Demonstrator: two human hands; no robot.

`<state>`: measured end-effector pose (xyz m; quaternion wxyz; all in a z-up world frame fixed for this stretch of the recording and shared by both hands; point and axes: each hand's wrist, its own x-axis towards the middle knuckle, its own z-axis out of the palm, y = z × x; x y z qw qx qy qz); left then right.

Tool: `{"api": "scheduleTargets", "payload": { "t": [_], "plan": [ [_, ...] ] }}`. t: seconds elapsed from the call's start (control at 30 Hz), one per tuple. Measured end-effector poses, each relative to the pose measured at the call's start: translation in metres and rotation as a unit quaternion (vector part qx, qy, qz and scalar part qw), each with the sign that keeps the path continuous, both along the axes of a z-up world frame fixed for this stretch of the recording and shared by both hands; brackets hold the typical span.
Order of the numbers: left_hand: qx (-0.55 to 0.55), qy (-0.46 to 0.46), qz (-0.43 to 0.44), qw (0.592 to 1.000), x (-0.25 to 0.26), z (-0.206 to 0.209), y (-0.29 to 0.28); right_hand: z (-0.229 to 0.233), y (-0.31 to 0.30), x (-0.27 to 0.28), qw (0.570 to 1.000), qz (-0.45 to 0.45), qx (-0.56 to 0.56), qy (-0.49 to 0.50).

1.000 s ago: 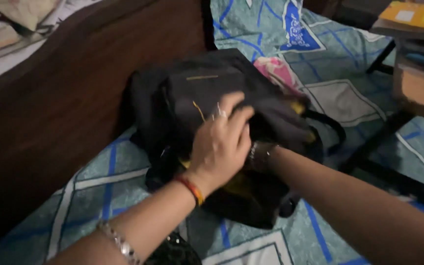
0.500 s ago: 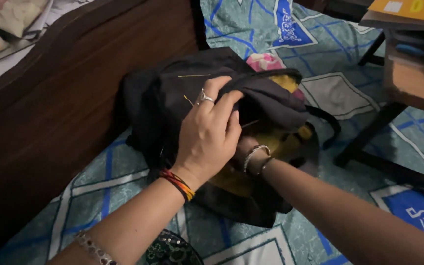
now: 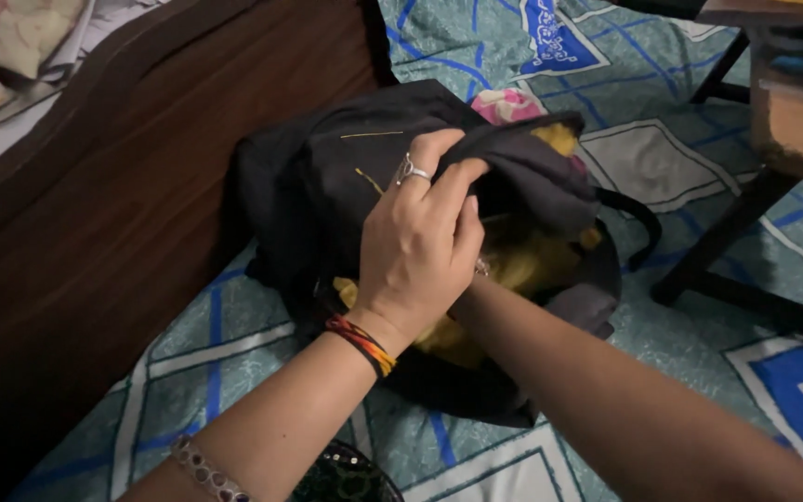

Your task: The person wipes several books and notebooks with a cloth, then places them into a black backpack. They also open a pencil case, wipe it, and place it inside the bag.

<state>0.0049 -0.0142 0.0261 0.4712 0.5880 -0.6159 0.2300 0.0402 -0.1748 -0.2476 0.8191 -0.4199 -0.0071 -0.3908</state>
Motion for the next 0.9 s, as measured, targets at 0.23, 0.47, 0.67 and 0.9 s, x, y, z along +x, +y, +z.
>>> {"api": "scheduleTargets", "payload": {
  "t": [0.23,0.47,0.67,0.9],
  "plan": [
    [0.002,0.019,0.006,1.0,0.009,0.003,0.0,0.025,0.017,0.013,1.0,0.006,0.002,0.011],
    [0.009,0.02,0.009,1.0,0.013,-0.001,0.002,0.005,0.009,-0.001,0.999,0.009,-0.004,0.041],
    [-0.013,0.011,0.012,1.0,0.013,-0.004,-0.003,-0.034,0.017,-0.055,0.998,0.011,-0.005,0.058],
    [0.007,0.014,0.002,1.0,0.009,-0.003,0.001,-0.041,0.036,-0.094,0.997,0.017,-0.013,0.078]
  ]
}}
